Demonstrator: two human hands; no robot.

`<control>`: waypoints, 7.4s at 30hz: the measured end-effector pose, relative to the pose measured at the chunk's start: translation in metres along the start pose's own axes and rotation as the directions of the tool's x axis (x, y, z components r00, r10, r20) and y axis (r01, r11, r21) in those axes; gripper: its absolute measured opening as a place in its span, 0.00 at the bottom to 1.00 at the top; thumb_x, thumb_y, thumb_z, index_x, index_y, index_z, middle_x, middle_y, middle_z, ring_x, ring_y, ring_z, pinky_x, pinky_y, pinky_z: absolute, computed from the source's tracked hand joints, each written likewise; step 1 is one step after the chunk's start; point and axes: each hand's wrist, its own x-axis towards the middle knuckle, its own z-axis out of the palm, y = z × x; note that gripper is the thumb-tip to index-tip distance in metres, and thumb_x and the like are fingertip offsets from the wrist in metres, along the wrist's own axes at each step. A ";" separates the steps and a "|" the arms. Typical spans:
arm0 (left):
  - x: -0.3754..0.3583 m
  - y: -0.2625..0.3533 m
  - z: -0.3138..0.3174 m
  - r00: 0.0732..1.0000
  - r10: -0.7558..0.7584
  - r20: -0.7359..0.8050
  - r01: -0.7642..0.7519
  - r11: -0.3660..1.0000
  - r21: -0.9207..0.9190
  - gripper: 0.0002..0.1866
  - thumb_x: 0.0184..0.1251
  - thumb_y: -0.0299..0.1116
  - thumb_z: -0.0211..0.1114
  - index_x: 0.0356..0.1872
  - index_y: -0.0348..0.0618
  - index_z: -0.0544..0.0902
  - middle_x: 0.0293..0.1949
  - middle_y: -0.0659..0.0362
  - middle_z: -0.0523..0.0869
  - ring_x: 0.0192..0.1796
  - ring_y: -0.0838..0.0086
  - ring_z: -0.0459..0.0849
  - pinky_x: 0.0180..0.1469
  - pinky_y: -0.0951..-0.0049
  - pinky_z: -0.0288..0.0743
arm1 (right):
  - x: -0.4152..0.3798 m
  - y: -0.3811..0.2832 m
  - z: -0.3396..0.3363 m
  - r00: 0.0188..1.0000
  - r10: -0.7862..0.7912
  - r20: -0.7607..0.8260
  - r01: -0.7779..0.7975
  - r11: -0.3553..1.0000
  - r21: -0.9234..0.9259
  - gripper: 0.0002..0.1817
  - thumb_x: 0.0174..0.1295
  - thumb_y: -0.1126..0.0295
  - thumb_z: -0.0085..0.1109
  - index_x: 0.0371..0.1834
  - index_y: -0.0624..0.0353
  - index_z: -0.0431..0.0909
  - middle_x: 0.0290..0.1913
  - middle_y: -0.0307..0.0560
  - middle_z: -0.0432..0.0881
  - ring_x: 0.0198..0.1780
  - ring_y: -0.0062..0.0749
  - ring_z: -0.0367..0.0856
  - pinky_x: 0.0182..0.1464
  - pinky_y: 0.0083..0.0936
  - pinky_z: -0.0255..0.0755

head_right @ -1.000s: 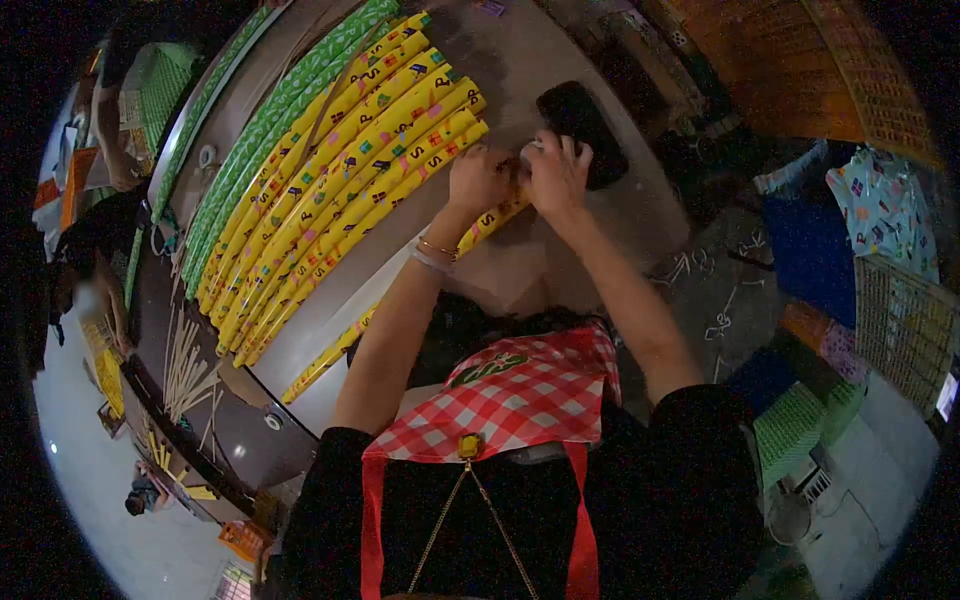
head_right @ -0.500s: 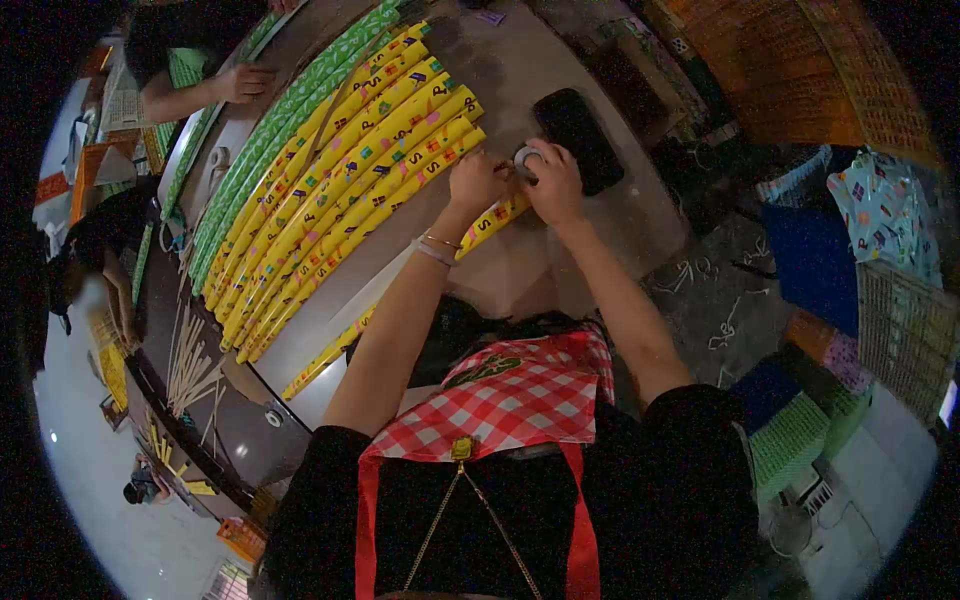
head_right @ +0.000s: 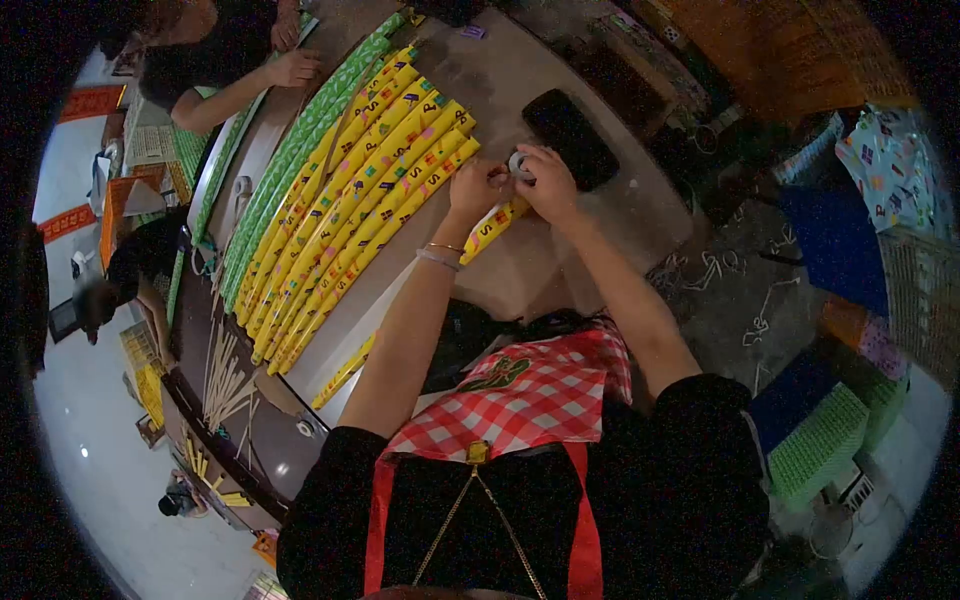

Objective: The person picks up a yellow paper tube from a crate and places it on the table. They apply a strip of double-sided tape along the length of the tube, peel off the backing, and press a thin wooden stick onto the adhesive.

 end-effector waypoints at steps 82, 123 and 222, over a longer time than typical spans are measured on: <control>-0.469 -0.291 -0.221 0.297 -0.878 -0.376 0.809 0.441 -0.389 0.16 0.45 0.44 0.68 0.33 0.45 0.82 0.32 0.56 0.84 0.36 0.64 0.83 0.36 0.68 0.76 | -0.143 -0.338 0.338 0.661 -0.391 0.640 0.389 0.908 0.153 0.07 0.55 0.68 0.54 0.33 0.57 0.78 0.31 0.46 0.77 0.35 0.42 0.76 0.37 0.31 0.71; -0.464 -0.276 -0.207 0.455 -0.805 -0.382 0.716 0.585 -0.381 0.13 0.53 0.35 0.65 0.34 0.37 0.79 0.27 0.54 0.83 0.32 0.68 0.83 0.34 0.72 0.74 | -0.154 -0.361 0.367 0.707 -0.511 0.489 0.428 0.860 0.279 0.07 0.51 0.66 0.55 0.31 0.54 0.77 0.34 0.43 0.78 0.37 0.40 0.77 0.38 0.35 0.71; -0.479 -0.320 -0.210 0.458 -0.850 -0.259 0.631 0.516 -0.579 0.16 0.43 0.30 0.67 0.34 0.31 0.77 0.28 0.54 0.83 0.28 0.74 0.81 0.29 0.77 0.75 | -0.019 -0.078 0.039 0.952 0.232 0.199 -0.064 0.787 -0.613 0.16 0.51 0.56 0.52 0.34 0.57 0.74 0.34 0.51 0.79 0.38 0.48 0.77 0.40 0.36 0.69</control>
